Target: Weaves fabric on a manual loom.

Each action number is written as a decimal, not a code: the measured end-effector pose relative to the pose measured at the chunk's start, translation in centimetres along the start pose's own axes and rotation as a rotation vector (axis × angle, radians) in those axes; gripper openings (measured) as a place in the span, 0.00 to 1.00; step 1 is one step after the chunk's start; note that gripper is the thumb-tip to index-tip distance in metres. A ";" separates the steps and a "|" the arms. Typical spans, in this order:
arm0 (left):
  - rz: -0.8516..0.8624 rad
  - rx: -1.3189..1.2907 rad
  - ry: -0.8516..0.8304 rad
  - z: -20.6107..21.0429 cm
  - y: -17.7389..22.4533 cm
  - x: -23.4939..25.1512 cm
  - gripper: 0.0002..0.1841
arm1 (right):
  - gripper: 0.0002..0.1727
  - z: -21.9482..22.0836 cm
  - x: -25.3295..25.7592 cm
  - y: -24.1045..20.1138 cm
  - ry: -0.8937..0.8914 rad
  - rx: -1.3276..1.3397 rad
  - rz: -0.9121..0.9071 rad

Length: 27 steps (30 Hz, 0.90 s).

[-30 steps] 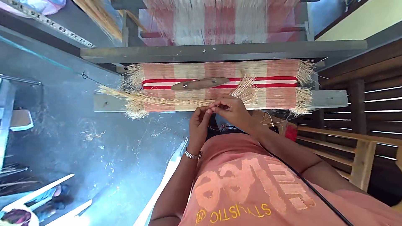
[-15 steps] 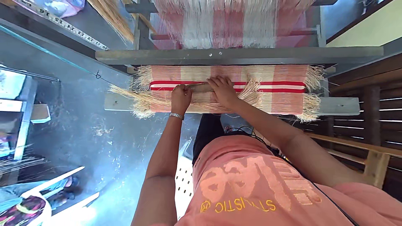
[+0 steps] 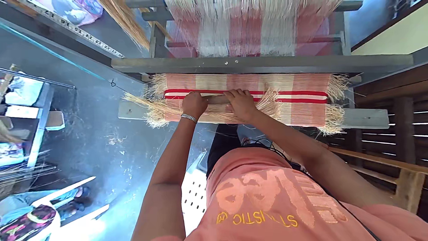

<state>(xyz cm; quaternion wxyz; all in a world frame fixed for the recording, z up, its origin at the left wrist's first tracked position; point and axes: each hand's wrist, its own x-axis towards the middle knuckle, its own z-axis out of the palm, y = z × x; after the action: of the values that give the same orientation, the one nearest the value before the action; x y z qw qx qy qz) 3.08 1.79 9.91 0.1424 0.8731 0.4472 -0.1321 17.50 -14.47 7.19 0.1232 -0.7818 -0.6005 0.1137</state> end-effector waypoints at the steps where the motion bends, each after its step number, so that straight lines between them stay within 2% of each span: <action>1: 0.098 -0.016 0.027 0.2 -0.9 -0.1 0.21 | 0.30 -0.7 -0.4 0.2 -0.060 0.014 0.004; 4: 0.366 -0.317 0.138 0.0 -3.4 -1.3 0.17 | 0.30 -3.3 -2.3 1.8 -0.155 0.241 -0.017; 6: 0.438 -0.639 0.173 -0.5 -3.5 -2.8 0.14 | 0.29 -5.0 -3.8 3.2 -0.143 0.431 -0.070; 8: 0.453 -0.954 0.259 0.1 -2.4 -4.8 0.11 | 0.29 -6.0 -4.9 3.7 -0.077 0.511 -0.101; 10: 0.439 -1.198 0.415 1.4 -0.6 -6.9 0.09 | 0.29 -6.7 -5.7 3.2 0.022 0.488 -0.113; 12: 0.380 -1.358 0.522 2.9 1.0 -8.4 0.15 | 0.28 -7.1 -6.3 2.0 0.116 0.386 -0.109; 14: 0.242 -1.408 0.520 3.7 2.5 -9.2 0.21 | 0.27 -6.9 -6.8 1.2 0.184 0.292 -0.094; 16: 0.159 -1.489 0.460 4.1 3.3 -9.2 0.19 | 0.28 -6.7 -7.2 1.1 0.189 0.264 -0.084; 18: 0.150 -1.568 0.382 3.9 2.9 -8.8 0.14 | 0.33 -6.9 -7.8 2.2 0.147 0.302 -0.068; 19: 0.162 -1.596 0.349 3.5 2.3 -8.6 0.12 | 0.39 -7.4 -8.1 3.5 0.148 0.326 -0.026; 21: 0.188 -1.628 0.323 2.4 0.3 -8.4 0.11 | 0.50 -9.0 -8.9 8.6 0.314 0.325 0.149; 24: 0.168 -1.668 0.382 0.6 -3.8 -8.9 0.13 | 0.63 -11.2 -11.3 19.1 0.693 0.294 0.589; 25: 0.141 -1.678 0.425 0.2 -5.1 -8.9 0.14 | 0.67 -11.4 -12.2 22.0 0.765 0.319 0.729; 27: 0.056 -1.685 0.525 -0.4 -7.5 -8.5 0.14 | 0.70 -11.6 -12.9 24.9 0.755 0.412 0.896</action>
<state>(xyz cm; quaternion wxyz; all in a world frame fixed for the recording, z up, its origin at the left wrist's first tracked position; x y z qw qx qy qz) -7.82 -0.14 12.34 0.6345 0.4907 0.3925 0.4501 40.75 -33.79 10.35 0.4159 -0.9043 -0.0946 -0.0163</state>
